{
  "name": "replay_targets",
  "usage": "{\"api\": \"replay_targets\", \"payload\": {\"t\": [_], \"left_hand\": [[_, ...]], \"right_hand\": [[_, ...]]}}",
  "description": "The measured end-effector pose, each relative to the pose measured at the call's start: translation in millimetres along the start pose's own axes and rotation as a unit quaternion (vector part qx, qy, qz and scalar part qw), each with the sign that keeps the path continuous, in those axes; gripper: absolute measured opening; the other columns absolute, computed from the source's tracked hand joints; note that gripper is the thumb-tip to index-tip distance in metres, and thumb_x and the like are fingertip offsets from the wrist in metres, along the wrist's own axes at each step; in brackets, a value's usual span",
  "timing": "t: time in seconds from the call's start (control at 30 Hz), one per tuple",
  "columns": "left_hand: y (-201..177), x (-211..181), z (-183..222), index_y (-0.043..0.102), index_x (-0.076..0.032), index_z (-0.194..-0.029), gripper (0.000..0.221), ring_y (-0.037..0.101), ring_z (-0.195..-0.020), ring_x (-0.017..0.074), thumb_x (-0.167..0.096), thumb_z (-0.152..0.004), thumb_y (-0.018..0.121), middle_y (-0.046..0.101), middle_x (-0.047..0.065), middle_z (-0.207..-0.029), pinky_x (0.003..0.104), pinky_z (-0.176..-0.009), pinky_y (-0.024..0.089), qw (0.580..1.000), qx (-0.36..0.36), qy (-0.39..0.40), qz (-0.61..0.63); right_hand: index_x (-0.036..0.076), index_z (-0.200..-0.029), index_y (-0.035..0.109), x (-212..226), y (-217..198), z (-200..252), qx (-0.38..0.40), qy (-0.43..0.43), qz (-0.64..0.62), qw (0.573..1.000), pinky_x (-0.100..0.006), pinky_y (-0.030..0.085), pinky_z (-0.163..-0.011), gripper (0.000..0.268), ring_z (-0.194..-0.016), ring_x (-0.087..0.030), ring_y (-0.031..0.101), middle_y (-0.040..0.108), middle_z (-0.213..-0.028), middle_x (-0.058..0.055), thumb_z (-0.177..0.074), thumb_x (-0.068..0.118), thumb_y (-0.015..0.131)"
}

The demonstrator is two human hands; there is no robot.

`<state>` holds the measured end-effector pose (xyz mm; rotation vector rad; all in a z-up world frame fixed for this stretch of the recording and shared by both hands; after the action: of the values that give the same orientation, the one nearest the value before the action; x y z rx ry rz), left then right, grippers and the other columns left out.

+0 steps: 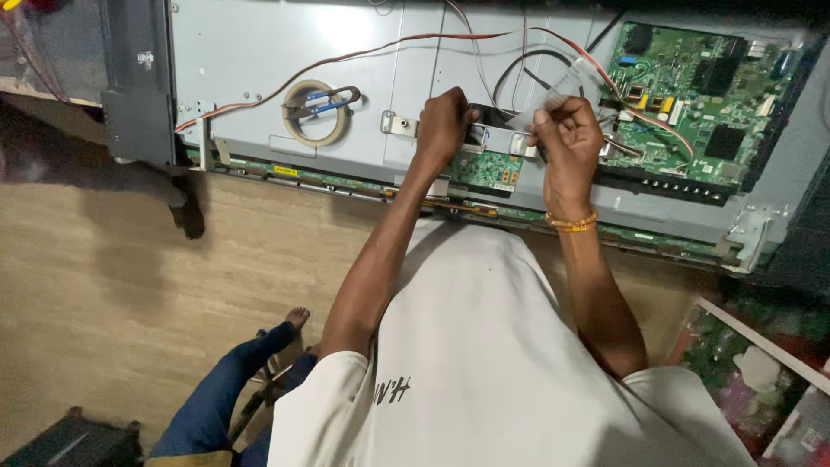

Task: The person works on the back of a disassembled television, using a power drill to remove screws and then applying adhesive tape to secure a ribbon cable and circuit board components.

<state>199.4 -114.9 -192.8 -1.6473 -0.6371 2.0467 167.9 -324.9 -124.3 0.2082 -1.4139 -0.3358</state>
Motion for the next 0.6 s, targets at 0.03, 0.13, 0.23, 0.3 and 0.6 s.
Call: {"api": "replay_targets", "payload": {"t": [0.03, 0.13, 0.23, 0.3, 0.6], "left_hand": [[-2, -3, 5, 0.064, -0.001, -0.087, 0.021, 0.067, -0.078, 0.0413, -0.013, -0.085, 0.080, 0.070, 0.017, -0.077, 0.049, -0.067, 0.050, 1.000, -0.003, -0.011, -0.018], [-16, -29, 18, 0.057, 0.000, -0.097, 0.024, 0.065, -0.081, 0.0420, -0.011, -0.086, 0.075, 0.065, 0.016, -0.085, 0.052, -0.066, 0.047, 0.995, -0.050, 0.066, -0.053], [-21, -43, 28, 0.060, -0.004, -0.105, 0.016, 0.064, -0.086, 0.0393, -0.004, -0.089, 0.065, 0.059, 0.017, -0.098, 0.051, -0.067, 0.049, 0.993, -0.029, 0.096, -0.060], [-23, -49, 33, 0.061, -0.005, -0.102, 0.011, 0.063, -0.088, 0.0360, -0.005, -0.091, 0.064, 0.057, 0.016, -0.095, 0.049, -0.069, 0.049, 0.989, -0.033, 0.123, -0.072], [-31, -44, 44, 0.072, -0.005, -0.108, 0.027, 0.057, -0.093, 0.0309, 0.001, -0.083, 0.064, 0.063, 0.009, -0.104, 0.042, -0.079, 0.051, 0.972, -0.086, 0.209, -0.058]], "right_hand": [[0.006, -0.110, 0.060, -1, 4, -2, 0.006, -0.004, 0.006, 1.000, -0.024, 0.054, -0.076, 0.016, -0.088, -0.008, 0.061, 0.064, -0.100, -0.001, -0.102, -0.001, 0.072], [0.006, -0.115, 0.060, -4, 11, -7, 0.018, -0.009, 0.014, 1.000, -0.022, 0.053, -0.083, 0.020, -0.093, -0.007, 0.060, 0.063, -0.103, 0.000, -0.102, -0.002, 0.073], [0.004, -0.119, 0.060, -10, 16, -8, 0.039, -0.005, 0.030, 0.999, -0.021, 0.052, -0.088, 0.022, -0.098, -0.007, 0.060, 0.063, -0.107, 0.000, -0.103, -0.004, 0.073], [0.004, -0.121, 0.058, -17, 18, -8, 0.058, 0.004, 0.066, 0.996, -0.021, 0.052, -0.090, 0.027, -0.100, -0.007, 0.061, 0.063, -0.108, 0.000, -0.100, -0.006, 0.072], [0.003, -0.134, 0.048, -50, 36, -26, 0.107, -0.040, 0.236, 0.965, -0.024, 0.059, -0.084, 0.053, -0.095, -0.011, 0.068, 0.062, -0.108, -0.005, -0.092, -0.013, 0.075]]}}
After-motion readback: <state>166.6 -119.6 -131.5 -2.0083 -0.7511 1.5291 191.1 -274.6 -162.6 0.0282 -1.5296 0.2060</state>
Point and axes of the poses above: each hand's wrist, its own z-axis away from the middle knuckle, its own y-axis out of the palm, x = y × z, the point moved 8 cm from there along -z, towards the middle knuckle
